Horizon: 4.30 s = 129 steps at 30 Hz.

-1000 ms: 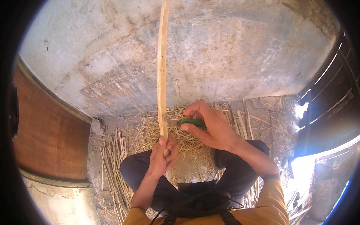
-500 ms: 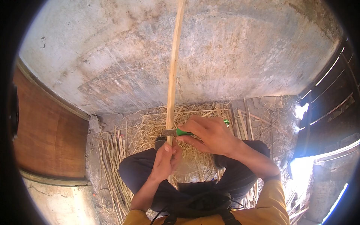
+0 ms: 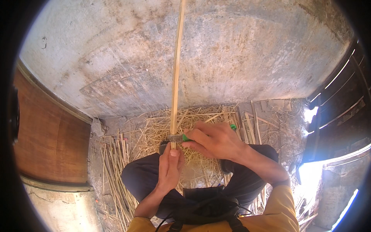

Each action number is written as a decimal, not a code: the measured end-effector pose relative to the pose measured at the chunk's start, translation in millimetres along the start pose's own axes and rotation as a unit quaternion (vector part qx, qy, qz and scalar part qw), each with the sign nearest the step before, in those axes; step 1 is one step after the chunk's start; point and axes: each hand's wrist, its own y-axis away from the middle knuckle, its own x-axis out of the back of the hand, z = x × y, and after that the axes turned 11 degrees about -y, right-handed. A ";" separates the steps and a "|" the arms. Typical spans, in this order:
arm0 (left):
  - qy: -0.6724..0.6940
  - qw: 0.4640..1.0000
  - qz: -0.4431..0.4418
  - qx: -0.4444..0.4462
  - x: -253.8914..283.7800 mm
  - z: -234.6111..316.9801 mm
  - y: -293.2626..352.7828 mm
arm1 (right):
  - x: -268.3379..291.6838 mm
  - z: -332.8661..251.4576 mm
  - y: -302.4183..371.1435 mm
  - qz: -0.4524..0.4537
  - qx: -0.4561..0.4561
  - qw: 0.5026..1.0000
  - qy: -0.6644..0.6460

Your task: The person shaves a thin strip of bamboo using a small utility knife, running the blade along the edges and surface to smooth it, then picks up a large machete.

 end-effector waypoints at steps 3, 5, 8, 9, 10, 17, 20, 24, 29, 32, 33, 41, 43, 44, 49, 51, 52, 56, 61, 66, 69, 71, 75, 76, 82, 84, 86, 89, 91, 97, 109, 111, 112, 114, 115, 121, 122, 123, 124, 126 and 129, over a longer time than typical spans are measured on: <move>-0.056 0.998 0.011 -0.031 -0.2 -3.0 -0.7 | -0.1 -2.0 -0.8 -0.021 0.005 1.000 0.011; -0.068 0.997 0.006 -0.025 2.2 -3.4 -0.7 | -1.2 -0.6 0.4 -0.007 -0.007 1.000 0.021; -0.089 0.995 0.009 -0.032 1.9 -6.9 -0.7 | -1.8 0.4 0.2 -0.002 0.001 1.000 0.015; -0.098 0.994 0.019 -0.045 1.7 -8.6 -0.4 | -2.1 0.3 -0.5 -0.001 0.001 1.000 0.016; -0.098 0.994 0.019 -0.046 1.8 -9.4 0.4 | -2.4 0.2 -1.3 0.003 0.001 1.000 0.009; -0.131 0.991 0.015 -0.027 -2.2 -3.0 3.3 | 10.7 11.4 -5.7 0.046 -0.051 0.998 -0.001; -0.106 0.994 0.002 -0.025 -2.9 -5.3 2.4 | 6.6 16.9 -0.6 0.046 -0.040 0.998 -0.036; 0.050 0.997 -0.053 0.009 -4.2 -13.0 0.6 | 10.2 10.4 1.6 -0.019 -0.037 0.999 -0.007; 0.060 0.996 -0.071 0.014 -1.4 -7.7 0.8 | 6.1 2.6 -0.3 0.001 -0.033 0.999 -0.022; 0.012 0.998 -0.047 -0.028 -1.2 -2.3 -0.2 | 4.1 2.5 -1.0 0.010 -0.027 0.999 -0.035; -0.011 0.999 -0.034 -0.036 -1.4 0.8 -0.7 | 4.6 2.4 -0.7 0.010 -0.028 0.999 -0.035; -0.055 0.997 -0.034 -0.031 1.5 -7.6 1.3 | 7.5 -0.9 -4.7 -0.018 -0.029 0.999 -0.033; -0.066 0.997 -0.036 -0.024 1.2 -2.9 2.0 | 5.2 0.7 -4.0 -0.010 -0.027 0.999 -0.040; -0.071 0.997 -0.023 -0.031 -0.4 0.2 2.1 | 4.3 1.2 -4.3 -0.003 -0.023 0.999 -0.046; -0.093 0.994 -0.008 -0.049 -0.5 4.3 1.9 | 3.0 0.1 -4.5 0.009 -0.028 0.999 -0.043; -0.101 0.994 -0.003 -0.035 -0.1 6.3 2.9 | 2.4 -0.3 -5.0 0.016 -0.033 0.999 -0.040; -0.101 0.994 -0.003 -0.035 0.2 6.5 3.2 | 3.3 -0.8 -5.9 0.008 -0.026 0.999 -0.033; -0.102 0.994 0.001 -0.042 0.3 7.1 2.9 | 1.6 0.6 -6.7 0.020 -0.005 0.999 -0.027; -0.101 0.994 0.010 -0.041 -0.7 7.3 2.8 | 2.3 1.7 -7.7 0.020 -0.001 1.000 -0.013; -0.119 0.992 0.022 -0.045 -0.4 6.0 3.6 | 2.2 0.3 -9.5 0.021 -0.001 1.000 -0.006; -0.126 0.991 0.022 -0.045 0.5 6.1 4.1 | 2.6 -0.3 -11.2 0.015 -0.006 1.000 -0.002; -0.128 0.990 0.022 -0.046 0.7 8.1 3.7 | 0.9 1.4 -11.1 0.029 0.001 1.000 -0.009; -0.126 0.991 0.024 -0.048 0.8 10.0 4.2 | 1.7 -0.7 -12.7 0.032 0.001 0.999 -0.010; -0.126 0.991 0.024 -0.049 1.0 10.6 4.9 | 1.3 -0.6 -12.2 0.031 -0.011 0.999 -0.013; -0.128 0.991 0.028 -0.035 2.5 12.9 8.9 | 1.6 0.6 -12.2 0.036 -0.014 0.999 -0.009; -0.150 0.988 0.033 -0.024 3.5 16.1 10.2 | 2.0 0.1 -12.6 0.042 -0.015 0.999 -0.011; -0.152 0.987 0.037 -0.026 3.1 16.5 12.6 | 3.4 -1.4 -13.6 0.031 -0.017 0.999 -0.012; -0.163 0.986 0.033 -0.007 4.7 19.0 16.5 | 5.1 -5.3 -13.2 0.029 -0.018 0.999 -0.005; -0.170 0.985 0.023 0.012 3.9 19.6 20.8 | 4.6 -4.5 -10.7 0.027 -0.016 0.999 -0.005; -0.174 0.983 0.052 -0.001 1.8 23.9 31.6 | 1.3 -6.1 -6.9 0.022 -0.004 1.000 -0.008; -0.215 0.975 0.052 0.011 11.8 16.6 61.7 | -1.8 -6.6 -8.5 0.031 -0.002 0.999 -0.025; -0.216 0.975 0.056 0.021 12.0 19.4 67.1 | -1.1 -7.5 -9.1 0.015 -0.005 1.000 -0.020; -0.216 0.974 0.056 0.020 12.8 15.8 70.0 | -2.1 -4.9 -8.9 0.028 -0.007 0.999 -0.029; -0.229 0.972 0.058 -0.004 14.8 9.6 73.6 | -1.7 -4.7 -10.1 0.041 -0.007 0.998 -0.037; -0.229 0.972 0.059 -0.005 14.9 9.2 75.0 | -1.1 -6.0 -10.5 0.034 -0.012 0.999 -0.037; -0.229 0.972 0.043 0.017 15.9 7.2 87.4 | 3.2 0.9 -12.8 0.060 -0.039 0.997 -0.037; -0.230 0.972 0.035 0.033 16.4 10.1 90.6 | 5.5 1.8 -14.4 0.065 -0.058 0.995 -0.044; -0.232 0.971 0.027 0.048 16.9 11.2 93.1 | 6.6 3.7 -15.0 0.066 -0.058 0.995 -0.043; -0.232 0.971 0.027 0.046 17.6 8.9 94.8 | 7.1 6.4 -15.2 0.069 -0.052 0.995 -0.043; -0.232 0.972 0.019 0.038 18.6 1.9 101.6 | 6.3 12.6 -12.8 0.072 -0.050 0.995 -0.045; -0.238 0.970 0.015 0.047 18.6 0.4 112.9 | 12.7 23.4 -15.0 0.108 -0.057 0.991 -0.051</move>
